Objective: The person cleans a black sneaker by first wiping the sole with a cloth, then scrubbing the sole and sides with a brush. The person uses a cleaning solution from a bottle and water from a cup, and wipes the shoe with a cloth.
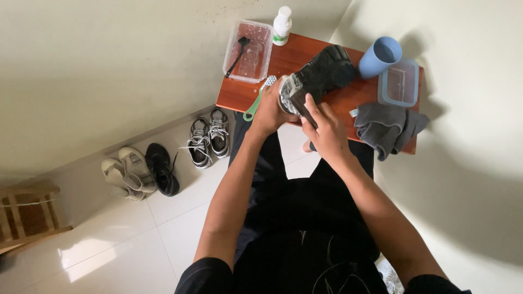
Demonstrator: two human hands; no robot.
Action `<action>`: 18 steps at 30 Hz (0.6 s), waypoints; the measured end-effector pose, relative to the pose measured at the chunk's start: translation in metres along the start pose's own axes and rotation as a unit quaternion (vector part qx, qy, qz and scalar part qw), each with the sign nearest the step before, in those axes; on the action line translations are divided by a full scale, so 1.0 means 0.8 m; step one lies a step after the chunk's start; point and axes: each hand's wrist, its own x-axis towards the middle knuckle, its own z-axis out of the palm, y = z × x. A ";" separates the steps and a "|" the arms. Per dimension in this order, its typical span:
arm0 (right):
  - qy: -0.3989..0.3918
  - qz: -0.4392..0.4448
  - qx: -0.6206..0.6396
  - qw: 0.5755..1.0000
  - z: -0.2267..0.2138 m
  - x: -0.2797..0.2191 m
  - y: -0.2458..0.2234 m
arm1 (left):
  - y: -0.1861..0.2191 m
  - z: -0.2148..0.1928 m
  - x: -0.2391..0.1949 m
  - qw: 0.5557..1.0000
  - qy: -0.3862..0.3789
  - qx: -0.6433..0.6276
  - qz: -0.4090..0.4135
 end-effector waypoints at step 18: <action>0.009 0.053 -0.033 0.998 0.005 0.008 -0.069 | -0.002 -0.003 -0.004 0.998 0.002 0.034 0.059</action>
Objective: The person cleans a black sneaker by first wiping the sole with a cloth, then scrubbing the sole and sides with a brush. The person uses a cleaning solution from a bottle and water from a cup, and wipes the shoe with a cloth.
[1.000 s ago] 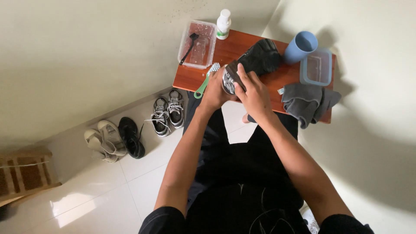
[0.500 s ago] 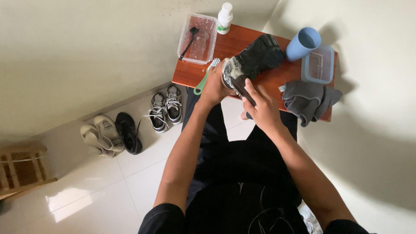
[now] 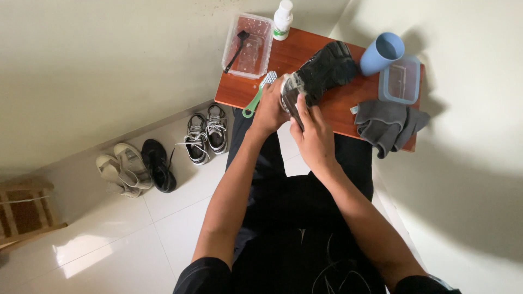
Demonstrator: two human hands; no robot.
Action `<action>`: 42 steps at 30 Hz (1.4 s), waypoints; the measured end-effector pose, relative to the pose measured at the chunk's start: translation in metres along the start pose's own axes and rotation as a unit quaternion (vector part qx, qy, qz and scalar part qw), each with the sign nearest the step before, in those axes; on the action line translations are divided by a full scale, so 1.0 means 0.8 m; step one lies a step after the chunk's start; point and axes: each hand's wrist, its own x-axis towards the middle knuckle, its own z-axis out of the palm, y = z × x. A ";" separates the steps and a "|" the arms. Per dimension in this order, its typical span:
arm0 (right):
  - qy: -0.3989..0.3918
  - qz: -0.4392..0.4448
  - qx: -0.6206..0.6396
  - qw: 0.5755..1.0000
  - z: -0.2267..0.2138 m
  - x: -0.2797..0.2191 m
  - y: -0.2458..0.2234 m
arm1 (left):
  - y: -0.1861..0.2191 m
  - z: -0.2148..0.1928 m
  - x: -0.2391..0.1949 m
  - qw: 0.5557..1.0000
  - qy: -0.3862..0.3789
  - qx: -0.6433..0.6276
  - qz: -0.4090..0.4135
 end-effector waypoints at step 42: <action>-0.092 0.137 0.027 0.986 -0.001 -0.022 0.033 | 0.027 -0.014 -0.001 0.988 -0.063 -0.027 -0.141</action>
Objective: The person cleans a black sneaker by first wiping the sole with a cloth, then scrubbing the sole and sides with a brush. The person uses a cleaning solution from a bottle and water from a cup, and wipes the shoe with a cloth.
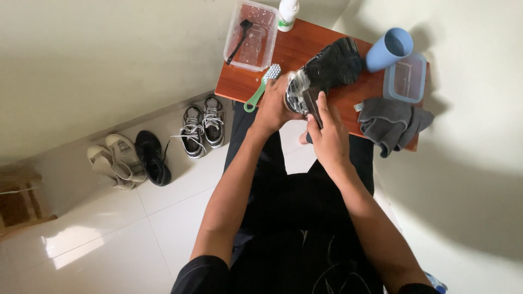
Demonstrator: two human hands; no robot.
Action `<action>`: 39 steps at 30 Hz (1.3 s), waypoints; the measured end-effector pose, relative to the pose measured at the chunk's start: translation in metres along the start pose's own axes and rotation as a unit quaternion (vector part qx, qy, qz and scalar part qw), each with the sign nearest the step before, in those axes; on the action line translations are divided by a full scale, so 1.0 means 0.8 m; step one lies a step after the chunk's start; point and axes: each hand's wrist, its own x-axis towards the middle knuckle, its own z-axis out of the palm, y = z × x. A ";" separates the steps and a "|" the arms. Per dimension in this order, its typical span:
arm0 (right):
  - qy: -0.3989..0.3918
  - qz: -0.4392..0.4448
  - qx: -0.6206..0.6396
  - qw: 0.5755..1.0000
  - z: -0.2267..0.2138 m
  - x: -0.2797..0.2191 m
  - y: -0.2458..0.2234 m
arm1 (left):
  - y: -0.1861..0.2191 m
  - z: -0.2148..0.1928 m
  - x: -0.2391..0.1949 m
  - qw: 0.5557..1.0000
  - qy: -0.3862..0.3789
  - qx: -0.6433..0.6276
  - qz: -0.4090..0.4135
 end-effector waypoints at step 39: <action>0.045 -0.066 -0.012 0.997 0.017 0.059 -0.005 | 0.009 0.000 0.002 0.998 0.048 -0.002 0.028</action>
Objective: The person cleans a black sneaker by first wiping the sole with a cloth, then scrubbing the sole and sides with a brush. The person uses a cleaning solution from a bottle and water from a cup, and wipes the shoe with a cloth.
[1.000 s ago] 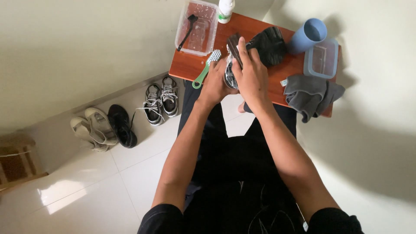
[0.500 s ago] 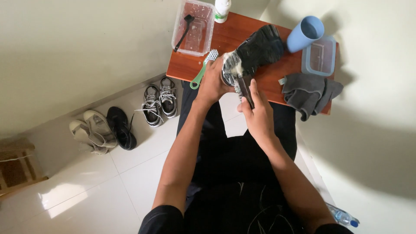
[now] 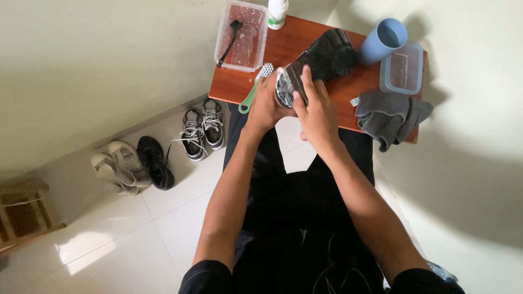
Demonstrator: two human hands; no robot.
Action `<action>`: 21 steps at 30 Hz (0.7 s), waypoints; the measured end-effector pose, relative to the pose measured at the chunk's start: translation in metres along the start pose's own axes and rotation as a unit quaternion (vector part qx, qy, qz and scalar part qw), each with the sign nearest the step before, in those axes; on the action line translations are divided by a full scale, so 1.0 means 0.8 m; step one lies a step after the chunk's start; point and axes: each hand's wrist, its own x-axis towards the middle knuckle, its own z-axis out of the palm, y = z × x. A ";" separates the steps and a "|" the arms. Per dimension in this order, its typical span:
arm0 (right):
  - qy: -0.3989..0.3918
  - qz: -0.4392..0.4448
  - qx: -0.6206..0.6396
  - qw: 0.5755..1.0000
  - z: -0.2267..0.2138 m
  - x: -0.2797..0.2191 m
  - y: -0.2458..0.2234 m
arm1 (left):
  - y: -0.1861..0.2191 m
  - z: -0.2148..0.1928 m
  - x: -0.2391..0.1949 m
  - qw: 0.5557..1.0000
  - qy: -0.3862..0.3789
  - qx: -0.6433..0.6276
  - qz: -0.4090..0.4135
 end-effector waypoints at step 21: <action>-0.053 0.042 0.032 0.997 0.001 0.029 -0.011 | -0.007 -0.005 -0.002 0.997 -0.029 -0.016 0.074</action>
